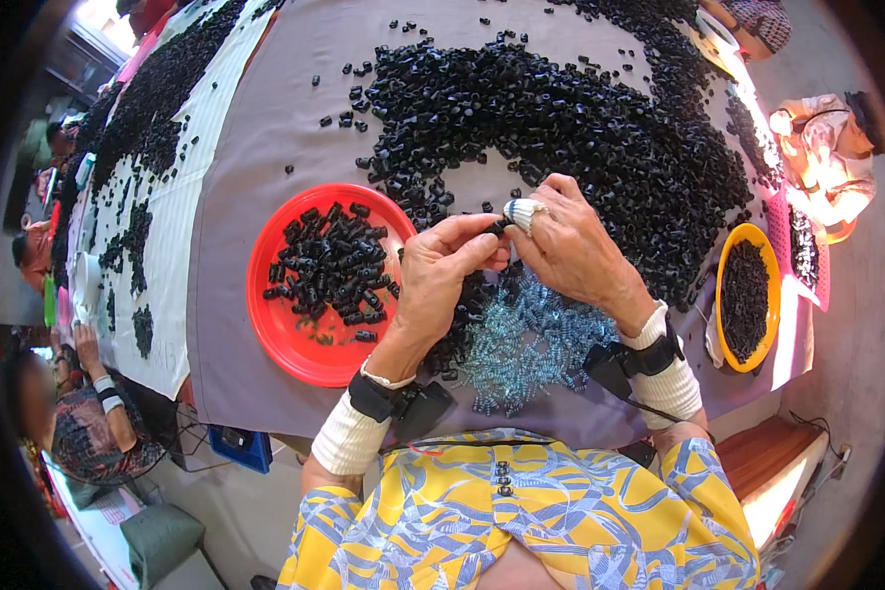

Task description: The person picks up a black plastic cord lock and a spring by hand, inserts the spring into the cord lock, and places the assembled unit onto a red tray.

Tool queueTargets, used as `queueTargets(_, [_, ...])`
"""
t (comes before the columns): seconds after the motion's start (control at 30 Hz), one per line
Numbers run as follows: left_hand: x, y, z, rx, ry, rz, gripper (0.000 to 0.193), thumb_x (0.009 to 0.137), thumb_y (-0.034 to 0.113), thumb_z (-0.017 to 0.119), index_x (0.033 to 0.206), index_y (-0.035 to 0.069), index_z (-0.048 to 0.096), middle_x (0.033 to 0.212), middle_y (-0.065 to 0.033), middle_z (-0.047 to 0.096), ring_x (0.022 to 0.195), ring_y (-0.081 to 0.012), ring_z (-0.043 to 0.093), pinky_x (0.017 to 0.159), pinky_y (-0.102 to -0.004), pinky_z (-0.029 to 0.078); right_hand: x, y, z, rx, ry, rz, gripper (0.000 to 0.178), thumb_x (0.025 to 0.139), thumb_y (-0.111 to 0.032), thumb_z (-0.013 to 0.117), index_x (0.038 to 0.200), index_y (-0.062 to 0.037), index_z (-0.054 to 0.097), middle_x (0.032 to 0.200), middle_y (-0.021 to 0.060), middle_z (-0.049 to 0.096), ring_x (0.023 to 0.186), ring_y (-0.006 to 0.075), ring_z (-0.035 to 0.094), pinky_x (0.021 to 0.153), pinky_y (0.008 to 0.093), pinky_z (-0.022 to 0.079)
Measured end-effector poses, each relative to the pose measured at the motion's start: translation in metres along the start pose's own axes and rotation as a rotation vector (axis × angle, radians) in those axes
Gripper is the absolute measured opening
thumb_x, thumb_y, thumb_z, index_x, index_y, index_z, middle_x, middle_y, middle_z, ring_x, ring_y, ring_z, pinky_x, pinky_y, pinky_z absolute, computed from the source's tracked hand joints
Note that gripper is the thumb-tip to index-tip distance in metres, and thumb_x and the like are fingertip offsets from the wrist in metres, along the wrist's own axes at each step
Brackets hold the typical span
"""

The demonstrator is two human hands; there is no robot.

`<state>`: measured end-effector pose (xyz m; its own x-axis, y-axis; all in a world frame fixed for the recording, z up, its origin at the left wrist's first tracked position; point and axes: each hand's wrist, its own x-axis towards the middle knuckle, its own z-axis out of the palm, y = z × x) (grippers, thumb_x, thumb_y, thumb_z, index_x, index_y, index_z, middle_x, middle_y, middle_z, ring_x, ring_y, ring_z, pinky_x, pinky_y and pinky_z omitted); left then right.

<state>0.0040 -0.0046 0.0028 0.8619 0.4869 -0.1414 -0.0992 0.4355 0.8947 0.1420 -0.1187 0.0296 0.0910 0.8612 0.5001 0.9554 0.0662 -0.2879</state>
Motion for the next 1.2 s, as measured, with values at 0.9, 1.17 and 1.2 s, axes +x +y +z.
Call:
queueTargets(0.9, [-0.004, 0.0, 0.004, -0.009, 0.043, 0.059, 0.024, 0.09, 0.003, 0.057, 0.112, -0.005, 0.059, 0.096, -0.0124, 0.067, 0.081, -0.0165, 0.066, 0.077, -0.028, 0.055, 0.001, -0.004, 0.003, -0.053, 0.068, 0.003, 0.012, 0.083, -0.013, 0.061, 0.082, -0.0008, 0.06, 0.075, 0.0095, 0.058, 0.075, 0.0261, 0.056, 0.088, 0.0459, 0.038])
queueTargets(1.17, [-0.004, -0.001, 0.003, 0.088, 0.054, 0.111, 0.022, 0.088, 0.001, 0.058, 0.109, -0.005, 0.062, 0.093, -0.0112, 0.068, 0.079, -0.0145, 0.065, 0.075, -0.0262, 0.054, 0.0, -0.003, 0.003, -0.017, 0.021, -0.029, 0.011, 0.082, -0.011, 0.061, 0.081, -0.0011, 0.058, 0.076, 0.0111, 0.058, 0.077, 0.0272, 0.056, 0.087, 0.0428, 0.039])
queueTargets(1.2, [-0.003, -0.002, 0.003, 0.104, 0.066, 0.123, 0.022, 0.087, -0.001, 0.058, 0.108, -0.005, 0.063, 0.093, -0.0109, 0.068, 0.079, -0.0141, 0.065, 0.075, -0.0258, 0.054, 0.0, -0.002, 0.002, -0.011, -0.002, -0.036, 0.011, 0.081, -0.011, 0.061, 0.081, -0.0012, 0.057, 0.077, 0.0117, 0.058, 0.078, 0.0275, 0.056, 0.086, 0.0422, 0.039])
